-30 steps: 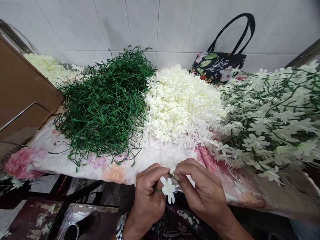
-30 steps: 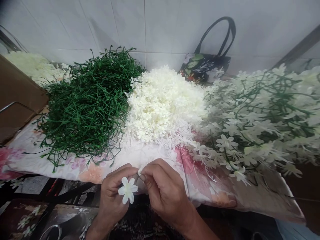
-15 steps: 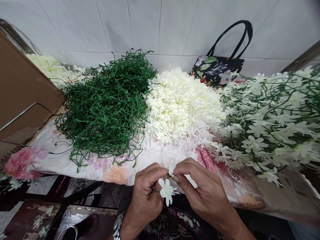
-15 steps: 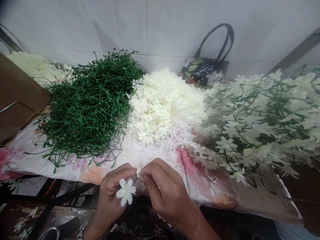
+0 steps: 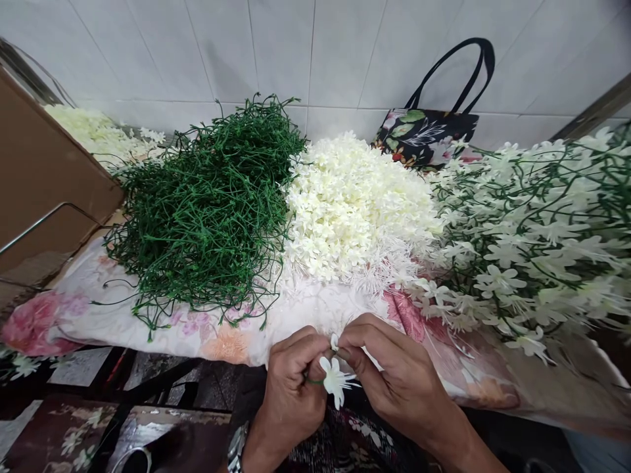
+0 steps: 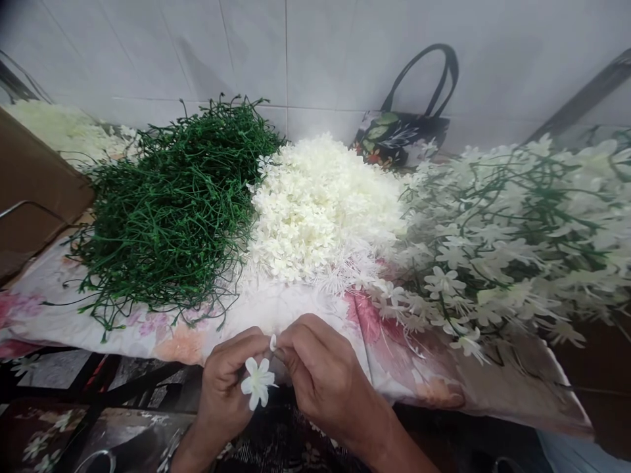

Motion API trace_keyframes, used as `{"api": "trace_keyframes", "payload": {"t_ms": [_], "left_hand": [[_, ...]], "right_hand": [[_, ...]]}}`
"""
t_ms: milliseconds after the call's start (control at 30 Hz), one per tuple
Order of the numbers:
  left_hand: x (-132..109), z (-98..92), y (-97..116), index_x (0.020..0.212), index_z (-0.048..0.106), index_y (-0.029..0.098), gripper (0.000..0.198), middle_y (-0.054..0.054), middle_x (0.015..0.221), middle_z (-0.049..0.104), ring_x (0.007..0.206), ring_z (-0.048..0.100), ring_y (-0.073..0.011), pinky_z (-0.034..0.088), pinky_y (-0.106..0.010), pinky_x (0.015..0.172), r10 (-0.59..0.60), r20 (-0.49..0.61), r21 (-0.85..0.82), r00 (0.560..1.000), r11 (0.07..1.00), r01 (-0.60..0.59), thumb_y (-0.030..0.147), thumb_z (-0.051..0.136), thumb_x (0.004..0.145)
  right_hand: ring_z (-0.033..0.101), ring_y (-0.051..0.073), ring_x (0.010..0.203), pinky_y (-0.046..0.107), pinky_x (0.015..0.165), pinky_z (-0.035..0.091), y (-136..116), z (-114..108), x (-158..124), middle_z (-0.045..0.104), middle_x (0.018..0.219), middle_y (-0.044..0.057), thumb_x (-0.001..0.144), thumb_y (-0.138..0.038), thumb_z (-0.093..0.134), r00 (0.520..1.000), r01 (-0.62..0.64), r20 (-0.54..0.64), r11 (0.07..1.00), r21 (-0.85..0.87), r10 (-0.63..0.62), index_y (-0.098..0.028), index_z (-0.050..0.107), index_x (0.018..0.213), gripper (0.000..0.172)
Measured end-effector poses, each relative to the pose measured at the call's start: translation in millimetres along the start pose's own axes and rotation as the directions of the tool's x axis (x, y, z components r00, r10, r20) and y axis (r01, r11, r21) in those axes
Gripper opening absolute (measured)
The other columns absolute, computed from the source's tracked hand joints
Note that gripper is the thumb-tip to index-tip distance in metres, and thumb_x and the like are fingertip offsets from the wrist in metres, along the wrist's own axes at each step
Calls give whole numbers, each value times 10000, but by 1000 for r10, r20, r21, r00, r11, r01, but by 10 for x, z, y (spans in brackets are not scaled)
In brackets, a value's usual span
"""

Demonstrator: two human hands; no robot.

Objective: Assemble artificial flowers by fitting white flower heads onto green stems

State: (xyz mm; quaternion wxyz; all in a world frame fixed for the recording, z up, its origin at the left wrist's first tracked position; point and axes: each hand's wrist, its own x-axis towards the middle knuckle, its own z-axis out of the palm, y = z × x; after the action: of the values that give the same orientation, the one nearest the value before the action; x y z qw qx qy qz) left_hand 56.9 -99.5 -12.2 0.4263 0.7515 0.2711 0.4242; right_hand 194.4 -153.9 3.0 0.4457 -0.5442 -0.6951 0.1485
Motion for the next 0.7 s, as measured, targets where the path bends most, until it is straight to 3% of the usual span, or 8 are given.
{"api": "trace_keyframes", "payload": {"t_ms": [233, 567, 700], "left_hand": [[-65, 9, -138, 571, 536, 156, 203, 52, 523, 357, 490, 284, -80, 251, -206, 455, -279, -9, -370, 960, 893, 256, 181, 557, 772], [-76, 15, -135, 561, 535, 149, 252, 64, 506, 305, 458, 237, -65, 224, -187, 398, -434, 42, -593, 900, 714, 372, 289, 613, 756], [-67, 26, -140, 549, 522, 152, 256, 69, 489, 300, 451, 231, -61, 219, -181, 399, -396, 18, -578, 918, 745, 333, 264, 597, 766]], "right_hand": [[572, 112, 687, 208, 616, 481, -29, -24, 45, 581, 758, 19, 856, -144, 530, 1000, 6, -24, 1000, -16, -6, -164, 538, 954, 100], [588, 117, 699, 208, 616, 492, -71, -27, 58, 610, 795, 26, 850, -151, 530, 999, 45, -2, 998, -34, -45, -182, 521, 973, 127], [586, 112, 726, 209, 636, 487, -45, -16, 45, 602, 792, 27, 843, -66, 492, 998, 60, 7, 998, 15, -60, -173, 530, 944, 152]]}}
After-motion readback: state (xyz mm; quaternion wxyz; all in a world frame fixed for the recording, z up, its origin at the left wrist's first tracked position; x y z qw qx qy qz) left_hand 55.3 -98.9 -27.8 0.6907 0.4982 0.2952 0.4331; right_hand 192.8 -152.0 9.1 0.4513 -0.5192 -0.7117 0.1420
